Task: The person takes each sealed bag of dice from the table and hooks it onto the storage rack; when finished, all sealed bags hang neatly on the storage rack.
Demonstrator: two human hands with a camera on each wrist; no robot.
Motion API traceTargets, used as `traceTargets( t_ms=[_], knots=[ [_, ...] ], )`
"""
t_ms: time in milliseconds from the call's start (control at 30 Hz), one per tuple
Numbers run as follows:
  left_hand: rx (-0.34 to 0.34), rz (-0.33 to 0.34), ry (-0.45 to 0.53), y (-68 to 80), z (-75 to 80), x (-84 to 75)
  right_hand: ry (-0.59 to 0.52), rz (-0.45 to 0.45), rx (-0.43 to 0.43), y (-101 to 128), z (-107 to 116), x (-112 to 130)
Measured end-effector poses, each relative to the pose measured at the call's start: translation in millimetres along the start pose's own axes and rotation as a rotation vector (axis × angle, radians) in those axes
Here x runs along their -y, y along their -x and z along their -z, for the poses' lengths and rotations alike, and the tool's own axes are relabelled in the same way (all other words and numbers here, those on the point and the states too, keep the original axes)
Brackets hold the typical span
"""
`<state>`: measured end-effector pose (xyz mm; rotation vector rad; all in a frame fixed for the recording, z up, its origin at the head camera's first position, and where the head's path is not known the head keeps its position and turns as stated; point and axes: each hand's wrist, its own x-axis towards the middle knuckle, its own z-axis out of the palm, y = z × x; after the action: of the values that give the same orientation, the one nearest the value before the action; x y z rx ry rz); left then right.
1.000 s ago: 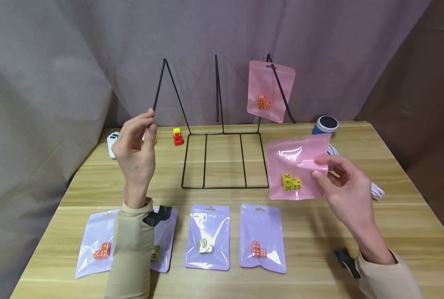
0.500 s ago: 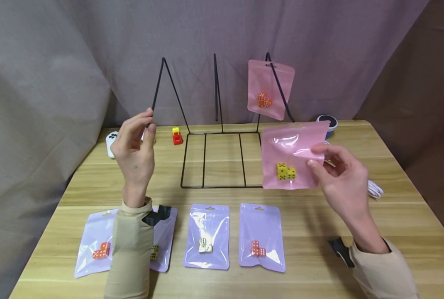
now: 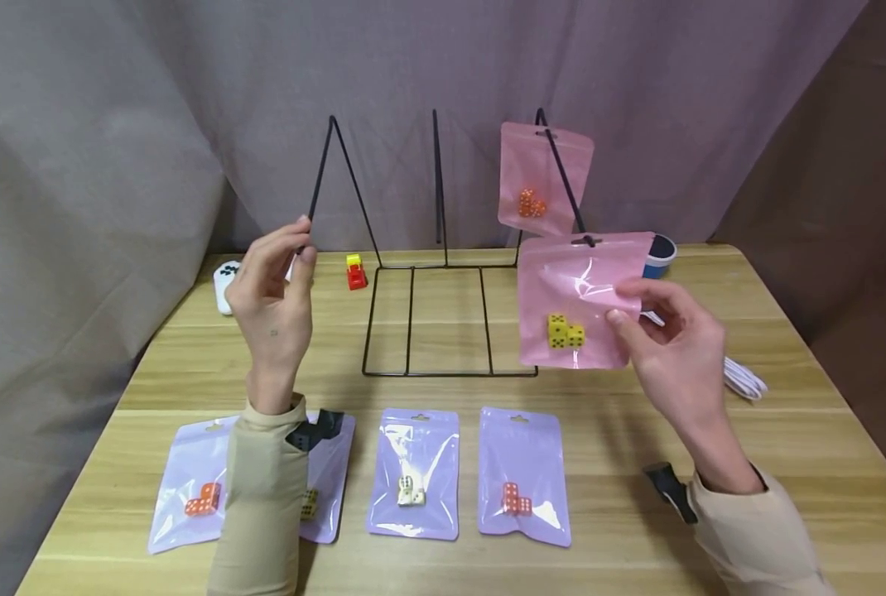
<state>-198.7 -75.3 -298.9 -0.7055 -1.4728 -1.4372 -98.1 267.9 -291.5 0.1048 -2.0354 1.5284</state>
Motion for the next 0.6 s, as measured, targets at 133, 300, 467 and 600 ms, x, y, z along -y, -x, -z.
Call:
traceTargets(
  t_ms=[133,300,467,600],
  knots=[
    [0.002,-0.003,0.002,-0.5,-0.4,0.4,0.059,0.006,-0.005,-3.1,-2.6,-2.4],
    [0.009,0.000,-0.009,-0.2,-0.6,0.6,0.100,0.002,-0.011,-7.7,-6.4,-4.9],
    [0.010,0.002,-0.007,0.4,0.2,0.0,0.130,-0.004,-0.012,-11.6,-9.4,-5.8],
    [0.011,0.002,-0.009,0.2,0.6,-0.4,0.131,-0.018,-0.022,-14.1,-11.5,-6.4]
  ],
)
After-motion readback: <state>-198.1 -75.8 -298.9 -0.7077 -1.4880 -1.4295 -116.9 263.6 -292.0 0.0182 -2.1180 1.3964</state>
